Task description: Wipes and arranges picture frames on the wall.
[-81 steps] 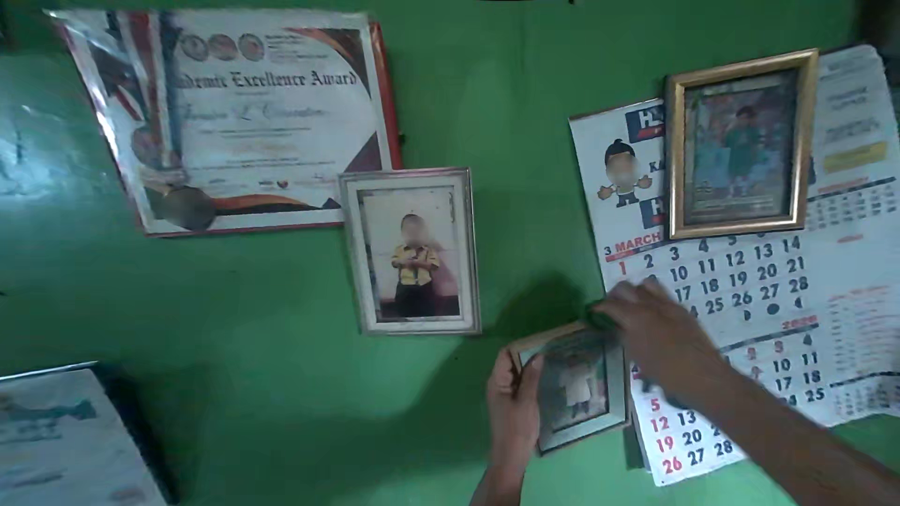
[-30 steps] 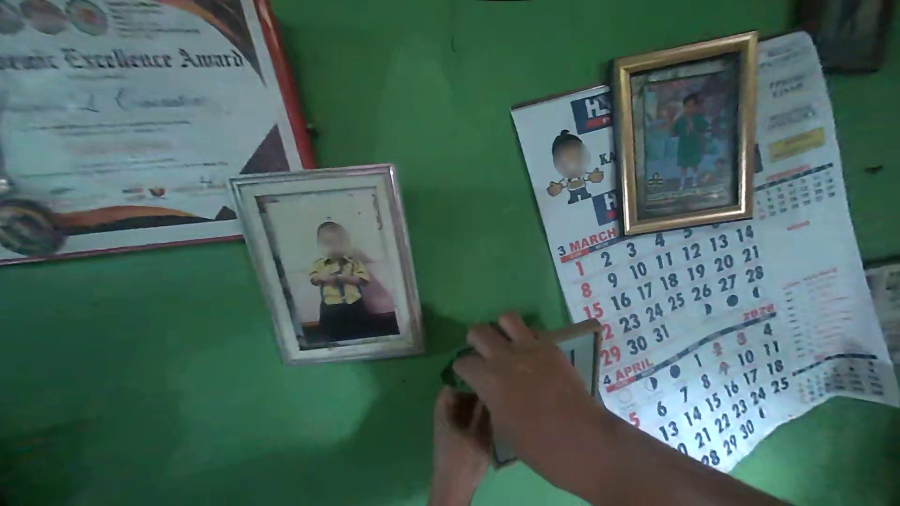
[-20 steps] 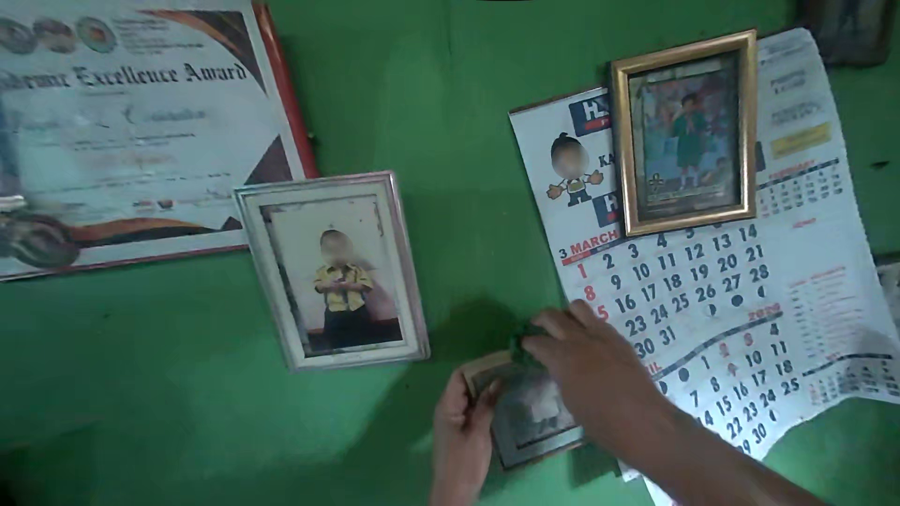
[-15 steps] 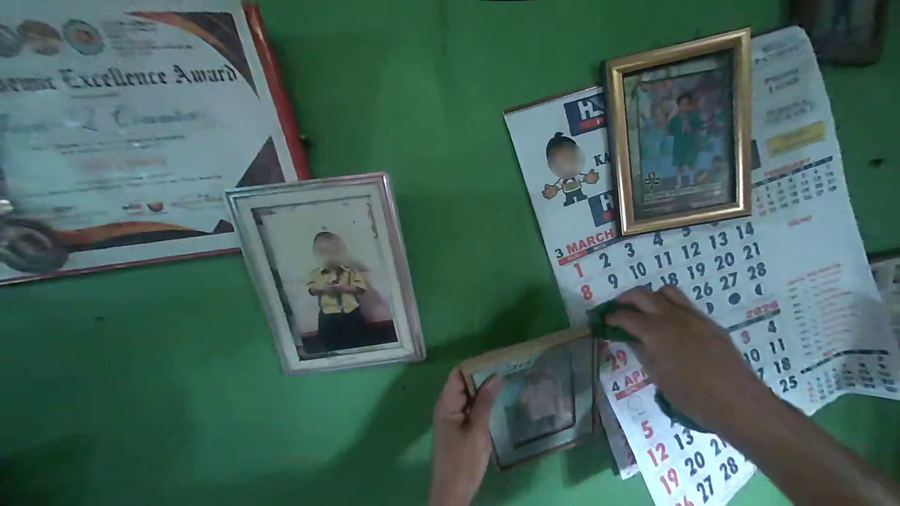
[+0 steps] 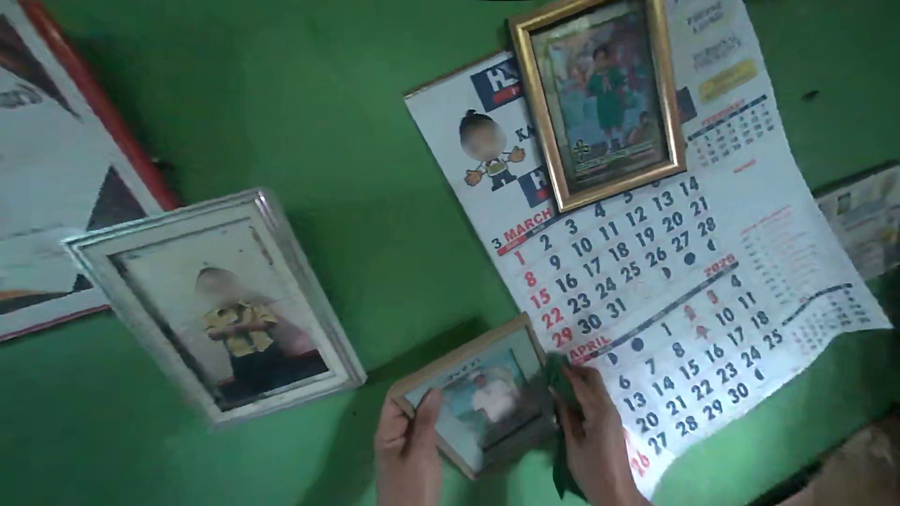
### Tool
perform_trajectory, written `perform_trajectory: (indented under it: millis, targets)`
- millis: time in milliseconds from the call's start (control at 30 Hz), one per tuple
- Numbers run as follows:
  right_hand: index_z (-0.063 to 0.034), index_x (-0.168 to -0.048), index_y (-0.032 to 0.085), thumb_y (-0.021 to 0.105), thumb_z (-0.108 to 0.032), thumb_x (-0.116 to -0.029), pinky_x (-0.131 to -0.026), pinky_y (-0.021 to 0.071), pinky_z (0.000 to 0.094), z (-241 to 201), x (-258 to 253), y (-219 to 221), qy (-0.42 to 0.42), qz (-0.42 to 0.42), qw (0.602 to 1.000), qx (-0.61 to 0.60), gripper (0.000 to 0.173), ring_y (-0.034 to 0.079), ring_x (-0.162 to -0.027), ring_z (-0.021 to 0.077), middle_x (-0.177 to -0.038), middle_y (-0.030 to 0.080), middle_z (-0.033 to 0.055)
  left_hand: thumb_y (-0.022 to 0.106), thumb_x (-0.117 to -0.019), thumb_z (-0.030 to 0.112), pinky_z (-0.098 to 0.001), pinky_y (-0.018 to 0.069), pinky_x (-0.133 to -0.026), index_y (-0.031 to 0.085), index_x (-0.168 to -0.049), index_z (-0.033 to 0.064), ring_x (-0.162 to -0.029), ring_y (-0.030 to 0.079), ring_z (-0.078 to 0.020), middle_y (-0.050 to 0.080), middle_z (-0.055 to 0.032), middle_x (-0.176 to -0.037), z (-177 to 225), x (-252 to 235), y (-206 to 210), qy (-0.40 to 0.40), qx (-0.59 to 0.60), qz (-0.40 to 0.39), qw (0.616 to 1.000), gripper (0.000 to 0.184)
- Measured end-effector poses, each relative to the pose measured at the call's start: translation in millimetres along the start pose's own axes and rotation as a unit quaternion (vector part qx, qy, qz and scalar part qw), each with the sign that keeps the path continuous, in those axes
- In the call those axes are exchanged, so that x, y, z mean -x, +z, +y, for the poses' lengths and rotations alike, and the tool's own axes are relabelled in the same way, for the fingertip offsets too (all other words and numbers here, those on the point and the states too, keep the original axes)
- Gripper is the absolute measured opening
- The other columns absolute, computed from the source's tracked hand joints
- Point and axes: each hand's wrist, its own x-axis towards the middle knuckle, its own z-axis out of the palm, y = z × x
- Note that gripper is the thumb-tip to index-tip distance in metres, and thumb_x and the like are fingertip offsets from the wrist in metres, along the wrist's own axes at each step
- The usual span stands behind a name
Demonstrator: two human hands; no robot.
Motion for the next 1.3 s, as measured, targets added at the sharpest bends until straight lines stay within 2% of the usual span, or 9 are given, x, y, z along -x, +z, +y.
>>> perform_trajectory:
  millis: [200,300,433,600,700,833,1000,1200,1300]
  targets:
    - [0.0036,-0.122,0.071,0.065,-0.006,-0.0929,-0.093,0.0571,0.0397,15,1,-16,0.056,-0.095,0.994,-0.011,0.031,0.068,-0.106,0.0313,-0.118,0.066,0.0240,0.048,-0.1006,-0.003,-0.0263,0.0583,-0.093,0.051,-0.125,0.0025,-0.102,0.069,-0.0042,0.071,0.0080,-0.109,6,-4,-2,-0.017,-0.014,-0.010,1.000,0.026]
    - [-0.0004,-0.127,0.070,0.064,-0.011,-0.0981,-0.095,0.0557,0.0393,-24,-50,-27,0.019,-0.147,0.988,-0.036,0.031,0.066,-0.111,0.0292,-0.125,0.064,0.0220,0.045,-0.1006,-0.004,-0.0270,0.0581,-0.094,0.047,-0.126,0.0031,-0.103,0.068,-0.0034,0.070,0.0096,-0.109,9,-6,-2,-0.028,-0.023,-0.020,0.999,0.027]
    - [-0.0032,-0.129,0.069,0.068,-0.012,-0.0978,-0.084,0.0578,0.0404,-48,-94,-27,-0.064,-0.162,0.982,-0.070,0.032,0.067,-0.101,0.0271,-0.119,0.065,0.0176,0.043,-0.1025,-0.003,-0.0279,0.0589,-0.094,0.049,-0.125,0.0075,-0.104,0.070,-0.0052,0.072,0.0097,-0.110,6,-5,-4,-0.023,-0.007,-0.021,1.000,0.026]
    - [0.0000,-0.114,0.072,0.066,-0.010,-0.0965,-0.089,0.0573,0.0396,-6,-42,-22,0.016,-0.163,0.986,-0.038,0.021,0.066,-0.105,0.0274,-0.117,0.065,0.0178,0.041,-0.1029,-0.003,-0.0280,0.0584,-0.095,0.045,-0.125,0.0074,-0.105,0.069,-0.0038,0.070,0.0111,-0.110,2,-1,-1,-0.019,-0.020,0.022,0.999,0.025]
    - [0.0033,-0.103,0.075,0.068,0.001,-0.0853,-0.083,0.0605,0.0454,42,12,-5,-0.008,-0.076,0.997,-0.008,0.019,0.070,-0.100,0.0356,-0.110,0.068,0.0241,0.041,-0.1022,-0.004,-0.0265,0.0582,-0.094,0.047,-0.124,0.0087,-0.104,0.069,-0.0025,0.071,0.0121,-0.109,1,-2,0,-0.001,-0.028,0.034,0.999,0.026]
    - [0.0007,-0.106,0.076,0.067,0.005,-0.0830,-0.081,0.0613,0.0430,62,51,-6,0.021,-0.069,0.997,-0.024,0.025,0.070,-0.097,0.0337,-0.111,0.068,0.0234,0.039,-0.1016,-0.006,-0.0234,0.0574,-0.094,0.044,-0.125,0.0080,-0.103,0.068,0.0003,0.070,0.0144,-0.107,9,-7,0,0.001,-0.052,0.019,0.998,0.028]
    - [0.0014,-0.116,0.074,0.066,0.000,-0.0887,-0.089,0.0587,0.0414,25,20,-20,0.073,-0.113,0.988,-0.074,0.029,0.069,-0.102,0.0334,-0.116,0.067,0.0249,0.040,-0.1016,-0.006,-0.0274,0.0594,-0.093,0.044,-0.125,0.0086,-0.103,0.070,-0.0035,0.071,0.0123,-0.108,12,-11,-6,-0.023,-0.053,-0.011,0.998,0.028]
    - [-0.0042,-0.117,0.075,0.072,-0.009,-0.0924,-0.077,0.0584,0.0354,-52,-67,-28,-0.057,-0.079,0.986,-0.135,0.025,0.067,-0.094,0.0235,-0.109,0.066,0.0150,0.040,-0.1017,-0.006,-0.0267,0.0596,-0.092,0.044,-0.125,0.0089,-0.103,0.070,-0.0035,0.071,0.0125,-0.109,17,-10,-2,-0.039,-0.061,0.001,0.997,0.029]
    - [-0.0030,-0.119,0.073,0.072,-0.007,-0.0931,-0.079,0.0587,0.0371,-45,-70,-25,-0.055,-0.092,0.985,-0.136,0.026,0.067,-0.096,0.0239,-0.111,0.066,0.0149,0.041,-0.1015,-0.006,-0.0264,0.0601,-0.090,0.044,-0.126,0.0078,-0.101,0.070,-0.0032,0.071,0.0116,-0.108,18,-8,1,-0.046,-0.064,0.017,0.997,0.028]
